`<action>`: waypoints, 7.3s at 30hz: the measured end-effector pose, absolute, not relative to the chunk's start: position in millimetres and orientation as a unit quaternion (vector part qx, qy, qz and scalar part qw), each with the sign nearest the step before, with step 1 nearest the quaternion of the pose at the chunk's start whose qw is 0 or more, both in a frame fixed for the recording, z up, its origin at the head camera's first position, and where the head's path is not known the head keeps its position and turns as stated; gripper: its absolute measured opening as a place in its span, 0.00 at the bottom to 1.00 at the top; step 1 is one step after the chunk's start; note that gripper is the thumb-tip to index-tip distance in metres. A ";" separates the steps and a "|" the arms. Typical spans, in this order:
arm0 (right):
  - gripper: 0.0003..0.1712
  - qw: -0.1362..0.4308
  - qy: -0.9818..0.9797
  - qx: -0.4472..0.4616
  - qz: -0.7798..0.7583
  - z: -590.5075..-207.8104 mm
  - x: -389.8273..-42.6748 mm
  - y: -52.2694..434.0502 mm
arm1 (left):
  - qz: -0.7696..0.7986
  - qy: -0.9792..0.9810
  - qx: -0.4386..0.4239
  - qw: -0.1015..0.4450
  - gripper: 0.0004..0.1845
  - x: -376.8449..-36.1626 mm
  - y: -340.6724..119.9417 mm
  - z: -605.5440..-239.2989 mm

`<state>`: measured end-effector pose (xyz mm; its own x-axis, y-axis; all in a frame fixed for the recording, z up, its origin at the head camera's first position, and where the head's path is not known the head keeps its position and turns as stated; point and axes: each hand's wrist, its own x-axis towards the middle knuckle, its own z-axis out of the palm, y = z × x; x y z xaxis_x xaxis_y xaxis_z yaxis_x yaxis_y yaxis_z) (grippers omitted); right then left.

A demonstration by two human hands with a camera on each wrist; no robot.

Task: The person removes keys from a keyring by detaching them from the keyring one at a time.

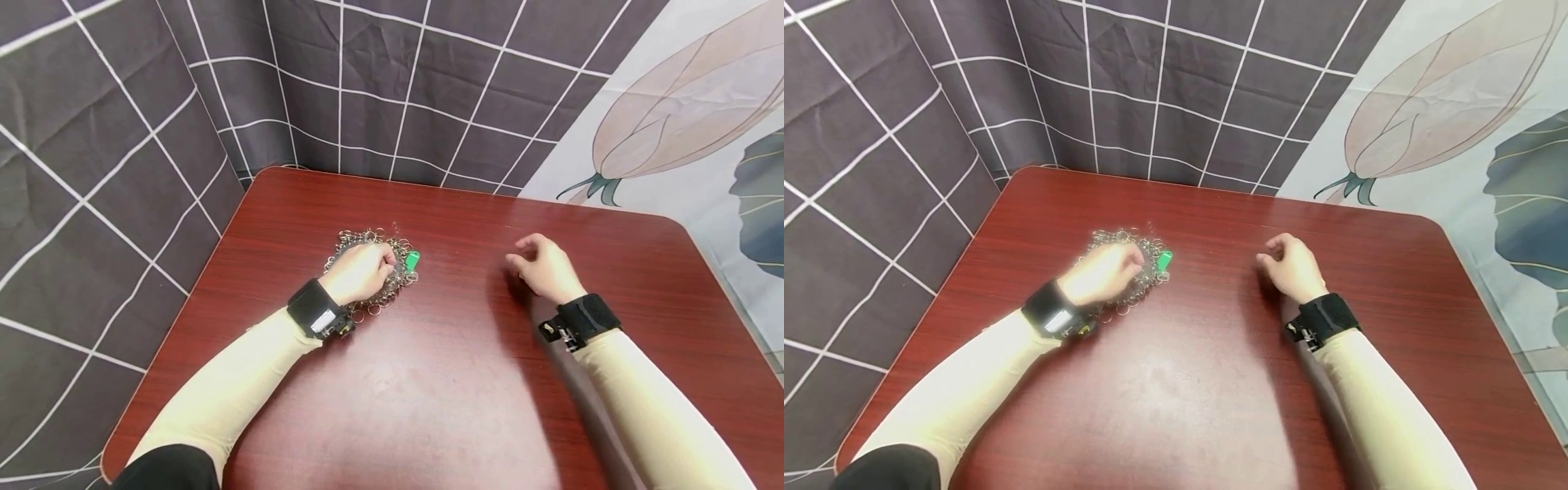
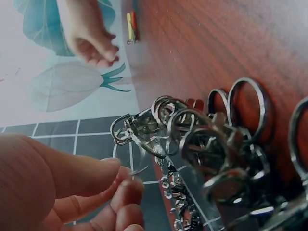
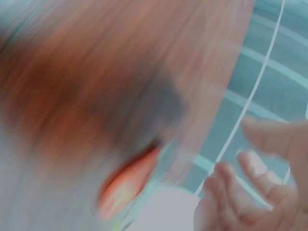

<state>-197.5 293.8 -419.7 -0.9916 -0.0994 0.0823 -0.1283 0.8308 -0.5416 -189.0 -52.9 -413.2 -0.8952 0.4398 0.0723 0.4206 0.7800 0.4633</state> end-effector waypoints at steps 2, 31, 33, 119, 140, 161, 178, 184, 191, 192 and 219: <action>0.20 0.013 -0.949 0.105 0.298 -419.4 -198.9 273.5 | 0.231 0.944 0.234 0.008 0.06 -189.1 -51.6 -413.0; 0.17 -0.059 -0.937 0.288 0.189 -439.9 -220.3 157.5 | 0.162 0.951 0.264 -0.003 0.11 -180.9 -32.3 -423.5; 0.14 -0.056 -0.939 0.284 0.186 -440.2 -218.3 157.8 | 0.166 0.950 0.265 -0.005 0.10 -180.9 -32.9 -423.6; 0.09 -0.123 -0.884 0.254 0.373 -432.1 -191.1 160.3 | 0.265 0.935 0.231 -0.050 0.02 -190.5 -28.3 -424.1; 0.04 -0.020 -0.893 0.283 0.350 -432.5 -189.1 163.9 | 0.267 0.934 0.228 -0.063 0.02 -192.1 -33.5 -427.9; 0.03 0.012 -0.901 0.268 0.341 -424.9 -191.5 172.3 | 0.271 0.931 0.242 -0.038 0.13 -189.1 -34.7 -420.9; 0.06 -0.036 -0.880 0.252 0.401 -425.6 -191.8 171.1 | 0.312 0.918 0.242 -0.044 0.02 -189.2 -29.2 -424.2; 0.05 -0.062 -0.878 0.235 0.412 -424.1 -191.5 168.0 | 0.338 0.911 0.235 -0.040 0.01 -188.3 -30.9 -425.6; 0.05 -0.056 -0.874 0.234 0.423 -426.2 -190.2 169.0 | 0.364 0.904 0.222 -0.031 0.02 -189.2 -31.9 -427.8; 0.05 -0.059 -0.870 0.235 0.430 -427.1 -190.4 169.4 | 0.366 0.903 0.220 -0.031 0.02 -189.2 -31.9 -427.8; 0.25 -0.138 -0.854 0.241 0.440 -431.4 -197.0 154.3 | 0.350 0.912 0.211 -0.034 0.02 -187.3 -32.1 -423.2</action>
<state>-197.0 154.3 -431.4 -0.8462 -0.5324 -0.0241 -0.2897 0.4975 -0.8177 -187.3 -32.1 -423.2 -0.9084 0.3615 0.2103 0.4094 0.6657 0.6239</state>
